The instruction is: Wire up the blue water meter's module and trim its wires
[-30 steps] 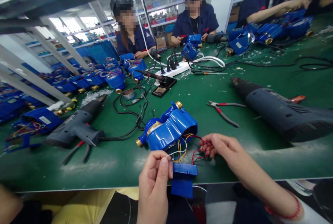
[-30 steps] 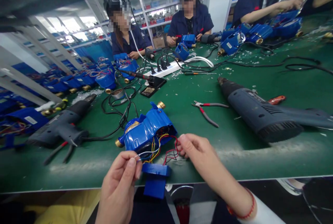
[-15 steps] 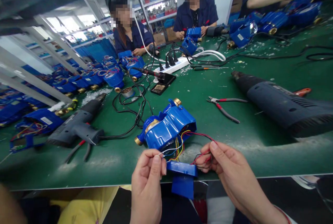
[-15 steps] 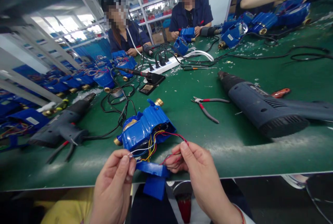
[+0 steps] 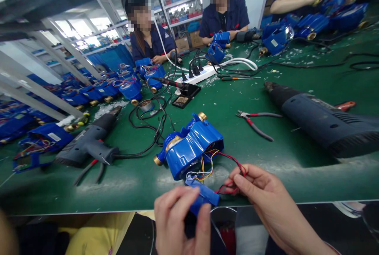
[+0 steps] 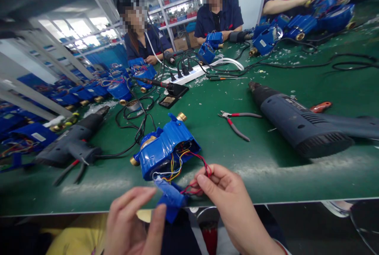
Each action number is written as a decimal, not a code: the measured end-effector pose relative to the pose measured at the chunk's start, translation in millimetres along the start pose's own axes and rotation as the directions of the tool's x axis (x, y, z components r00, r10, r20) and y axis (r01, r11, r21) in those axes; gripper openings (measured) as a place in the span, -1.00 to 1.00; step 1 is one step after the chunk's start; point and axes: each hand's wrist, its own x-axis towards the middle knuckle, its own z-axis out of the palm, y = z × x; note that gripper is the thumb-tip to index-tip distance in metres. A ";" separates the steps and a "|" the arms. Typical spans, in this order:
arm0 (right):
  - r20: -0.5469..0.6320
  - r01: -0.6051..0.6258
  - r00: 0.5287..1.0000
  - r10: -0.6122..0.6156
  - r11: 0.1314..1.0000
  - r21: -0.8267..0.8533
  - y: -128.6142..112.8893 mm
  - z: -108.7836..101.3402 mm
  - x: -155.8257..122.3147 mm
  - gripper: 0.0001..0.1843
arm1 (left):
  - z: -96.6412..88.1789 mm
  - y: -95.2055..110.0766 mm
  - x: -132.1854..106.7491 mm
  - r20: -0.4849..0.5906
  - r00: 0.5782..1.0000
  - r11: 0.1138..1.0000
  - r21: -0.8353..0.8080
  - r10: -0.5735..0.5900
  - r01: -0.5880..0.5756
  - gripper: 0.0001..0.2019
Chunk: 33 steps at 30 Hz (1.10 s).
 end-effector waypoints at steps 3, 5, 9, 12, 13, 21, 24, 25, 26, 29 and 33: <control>0.067 -0.018 0.998 0.019 1.000 -0.016 -1.0 5.3 -7.1 -0.71 | 10.9 12.8 -3.1 0.151 0.987 0.979 0.181 0.063 -0.090 -0.84; 0.104 0.045 0.994 -0.040 0.998 -0.050 0.8 8.0 -11.0 -0.72 | 17.8 18.3 -4.0 0.123 0.992 0.979 0.205 -0.017 -0.008 -0.80; 0.022 0.026 0.999 -0.026 1.000 0.004 5.4 10.3 -7.5 -0.67 | 19.0 18.3 -4.9 0.058 0.998 0.980 0.199 0.005 -0.016 -0.79; -0.108 -0.047 0.992 0.060 0.992 0.119 5.5 10.2 7.2 -0.60 | 14.1 14.2 -4.9 0.046 0.997 0.986 0.152 0.056 -0.063 -0.81; -0.123 -0.044 0.990 0.061 0.990 0.137 4.5 10.4 13.0 -0.58 | 12.8 13.0 -4.8 0.042 0.997 0.988 0.142 0.060 -0.065 -0.80; -0.074 -0.059 0.995 0.061 0.998 0.034 -5.8 16.1 32.5 -0.46 | 4.9 5.7 -2.9 0.080 0.996 0.997 0.059 0.050 -0.055 -0.80; -0.050 -0.024 0.999 0.019 0.995 -0.100 -7.1 10.7 32.5 -0.46 | 3.2 3.5 -4.4 0.147 0.987 0.997 0.038 0.064 -0.070 -0.85; -0.033 -0.003 0.999 -0.002 0.986 -0.166 -7.6 7.6 33.2 -0.48 | 2.7 2.6 -5.0 0.184 0.981 0.997 0.020 0.067 -0.072 -0.86; -0.013 0.028 0.999 -0.032 0.969 -0.244 -8.3 4.2 34.1 -0.51 | 2.0 1.6 -5.5 0.212 0.975 0.998 0.000 0.065 -0.067 -0.88; 0.043 0.182 0.982 -0.185 0.849 -0.495 -9.6 -5.4 37.7 -0.60 | -1.2 -2.8 -3.4 0.189 0.982 1.000 -0.018 -0.005 0.008 -0.79; 0.105 0.355 0.913 -0.394 0.640 -0.681 -6.7 -8.5 39.8 -0.97 | -5.3 -8.1 9.2 0.124 0.991 0.995 0.088 -0.047 0.037 -0.57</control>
